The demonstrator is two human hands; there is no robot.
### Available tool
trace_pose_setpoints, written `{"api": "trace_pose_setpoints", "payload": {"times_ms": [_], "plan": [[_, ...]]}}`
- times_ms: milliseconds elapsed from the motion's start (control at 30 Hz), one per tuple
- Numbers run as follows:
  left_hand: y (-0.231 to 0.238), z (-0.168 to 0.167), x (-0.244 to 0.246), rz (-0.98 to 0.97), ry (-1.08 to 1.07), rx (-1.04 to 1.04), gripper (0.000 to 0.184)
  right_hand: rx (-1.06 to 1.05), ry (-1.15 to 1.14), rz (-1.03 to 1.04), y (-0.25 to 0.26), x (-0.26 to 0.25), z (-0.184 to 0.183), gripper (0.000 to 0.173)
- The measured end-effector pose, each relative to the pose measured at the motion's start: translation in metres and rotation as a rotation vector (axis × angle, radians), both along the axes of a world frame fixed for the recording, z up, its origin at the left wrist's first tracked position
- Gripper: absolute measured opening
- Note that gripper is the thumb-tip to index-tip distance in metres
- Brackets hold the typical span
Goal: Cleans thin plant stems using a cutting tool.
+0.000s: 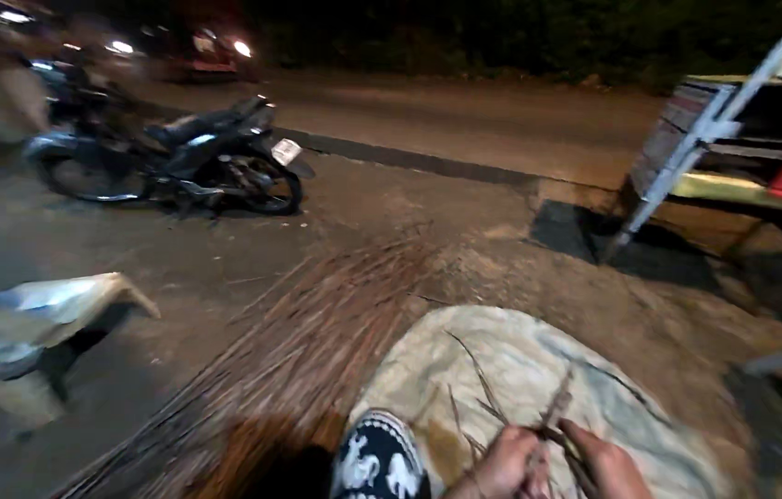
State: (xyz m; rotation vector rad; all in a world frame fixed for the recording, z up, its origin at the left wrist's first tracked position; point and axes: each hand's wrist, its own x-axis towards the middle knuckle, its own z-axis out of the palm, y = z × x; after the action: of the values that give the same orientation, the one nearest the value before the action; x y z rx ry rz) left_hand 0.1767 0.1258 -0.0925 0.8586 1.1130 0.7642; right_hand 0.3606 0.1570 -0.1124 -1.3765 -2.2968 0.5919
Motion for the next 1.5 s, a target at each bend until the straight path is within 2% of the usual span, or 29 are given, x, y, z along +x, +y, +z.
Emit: {"api": "trace_pose_setpoints", "payload": {"times_ms": [100, 267, 400, 467, 533, 600, 767, 900, 1167, 1267, 1367, 1500], "plan": [[0.005, 0.005, -0.002, -0.046, -0.050, -0.052, 0.032, 0.140, -0.034, -0.065, 0.001, -0.008, -0.002, 0.023], [0.008, 0.001, 0.005, -0.084, -0.112, -0.074, 0.042, 0.196, -0.188, -0.219, 0.015, 0.001, -0.008, 0.023], [0.002, -0.003, 0.004, -0.179, -0.129, -0.084, 0.043, -0.162, -0.240, -0.474, 0.035, 0.018, 0.012, 0.030], [-0.006, -0.004, 0.003, -0.223, -0.131, -0.096, 0.043, -0.218, -0.201, -0.629, 0.052, 0.041, 0.012, 0.034], [-0.010, -0.001, 0.002, -0.198, -0.135, -0.122, 0.044, -0.186, -0.173, -0.689, 0.059, 0.058, 0.015, 0.033], [-0.008, 0.000, 0.000, -0.127, -0.144, -0.130, 0.046, -0.168, -0.141, -0.607, 0.052, 0.055, 0.022, 0.033], [0.002, 0.001, -0.003, -0.017, -0.182, -0.078, 0.049, -0.169, -0.078, -0.149, 0.001, -0.006, 0.025, 0.025], [0.001, -0.001, -0.004, 0.016, -0.228, -0.080, 0.047, -0.001, -0.017, -0.018, -0.016, -0.026, 0.011, 0.014], [0.003, -0.006, 0.003, 0.030, -0.269, -0.061, 0.046, 0.127, -0.140, -0.105, -0.010, -0.024, 0.001, 0.013], [0.004, -0.004, 0.005, 0.010, -0.263, -0.056, 0.047, -0.024, -0.198, -0.158, 0.001, -0.016, 0.007, 0.023], [0.001, -0.005, 0.005, -0.024, -0.263, -0.077, 0.048, 0.033, -0.200, -0.239, 0.013, -0.004, 0.003, 0.021], [-0.004, -0.006, 0.006, -0.072, -0.214, -0.094, 0.046, -0.122, -0.256, -0.365, 0.033, 0.011, 0.008, 0.027]]}}
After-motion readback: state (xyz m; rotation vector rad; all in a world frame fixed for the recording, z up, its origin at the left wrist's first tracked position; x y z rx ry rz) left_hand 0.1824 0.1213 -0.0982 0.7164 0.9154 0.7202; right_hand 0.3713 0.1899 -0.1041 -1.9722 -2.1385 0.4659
